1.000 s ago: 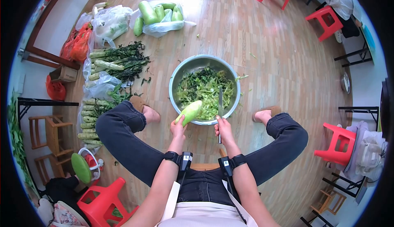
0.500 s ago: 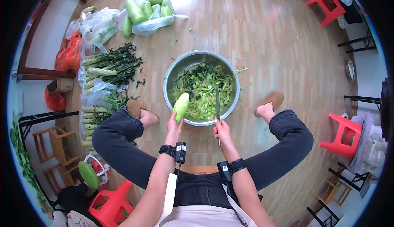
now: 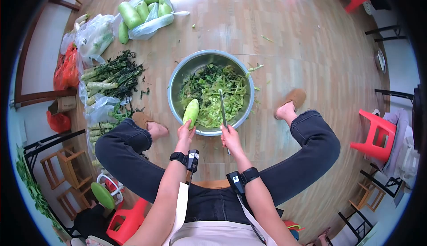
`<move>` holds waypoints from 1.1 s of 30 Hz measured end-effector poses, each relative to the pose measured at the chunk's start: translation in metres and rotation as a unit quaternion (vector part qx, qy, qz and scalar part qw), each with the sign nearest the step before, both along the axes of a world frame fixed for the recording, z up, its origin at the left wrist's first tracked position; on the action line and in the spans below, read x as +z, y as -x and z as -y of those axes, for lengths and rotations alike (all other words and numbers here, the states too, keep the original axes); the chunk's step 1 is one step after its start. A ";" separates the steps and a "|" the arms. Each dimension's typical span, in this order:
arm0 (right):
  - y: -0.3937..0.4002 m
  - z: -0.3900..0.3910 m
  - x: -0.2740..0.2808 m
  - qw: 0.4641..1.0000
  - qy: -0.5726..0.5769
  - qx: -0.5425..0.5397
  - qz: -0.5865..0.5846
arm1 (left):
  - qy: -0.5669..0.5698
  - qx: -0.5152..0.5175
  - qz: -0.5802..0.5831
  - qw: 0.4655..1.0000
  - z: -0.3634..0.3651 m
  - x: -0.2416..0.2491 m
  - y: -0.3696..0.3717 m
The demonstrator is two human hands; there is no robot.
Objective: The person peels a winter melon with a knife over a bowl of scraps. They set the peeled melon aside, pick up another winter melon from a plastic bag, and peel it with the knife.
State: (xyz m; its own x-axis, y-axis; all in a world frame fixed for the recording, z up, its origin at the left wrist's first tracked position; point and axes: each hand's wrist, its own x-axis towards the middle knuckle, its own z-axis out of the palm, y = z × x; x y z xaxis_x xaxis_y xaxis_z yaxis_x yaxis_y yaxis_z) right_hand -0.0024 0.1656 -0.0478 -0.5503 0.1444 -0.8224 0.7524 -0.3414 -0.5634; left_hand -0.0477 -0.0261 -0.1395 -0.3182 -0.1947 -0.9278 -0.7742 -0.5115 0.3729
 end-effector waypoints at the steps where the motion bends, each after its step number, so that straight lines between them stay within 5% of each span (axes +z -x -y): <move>1: 0.000 0.000 0.000 1.000 -0.001 -0.006 -0.002 | -0.001 -0.006 -0.002 1.000 -0.003 0.000 -0.001; 4: -0.003 -0.001 0.000 1.000 -0.016 0.006 -0.023 | 0.136 -0.084 0.018 0.987 -0.014 0.000 -0.006; 6: -0.006 -0.002 -0.002 0.999 -0.031 0.008 -0.031 | 0.318 -0.244 0.016 0.916 -0.017 0.000 -0.013; 8: -0.008 -0.003 -0.003 0.998 -0.044 0.011 -0.041 | 0.362 -0.290 -0.023 0.885 -0.002 -0.045 -0.029; 11: -0.012 -0.003 -0.009 0.997 -0.051 0.048 -0.037 | 0.411 -0.352 -0.077 0.838 0.001 -0.042 -0.036; 13: -0.018 0.000 -0.030 0.985 -0.132 0.103 -0.045 | 0.274 -0.362 -0.061 0.889 -0.009 -0.010 -0.034; 17: -0.021 0.000 -0.030 0.976 -0.158 0.143 -0.047 | 0.165 -0.387 -0.053 0.905 -0.018 0.033 -0.042; 33: -0.016 0.055 -0.004 0.913 -0.278 0.249 -0.162 | 0.098 -0.253 -0.120 0.955 0.011 0.027 -0.068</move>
State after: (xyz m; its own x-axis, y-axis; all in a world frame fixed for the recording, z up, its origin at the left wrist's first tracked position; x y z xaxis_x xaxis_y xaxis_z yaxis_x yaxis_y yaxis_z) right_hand 0.0139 0.1105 -0.0517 -0.8630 0.1549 -0.4809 0.4995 0.4045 -0.7661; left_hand 0.0201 -0.0372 -0.1127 -0.6165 -0.1214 -0.7779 -0.7839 0.0027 0.6209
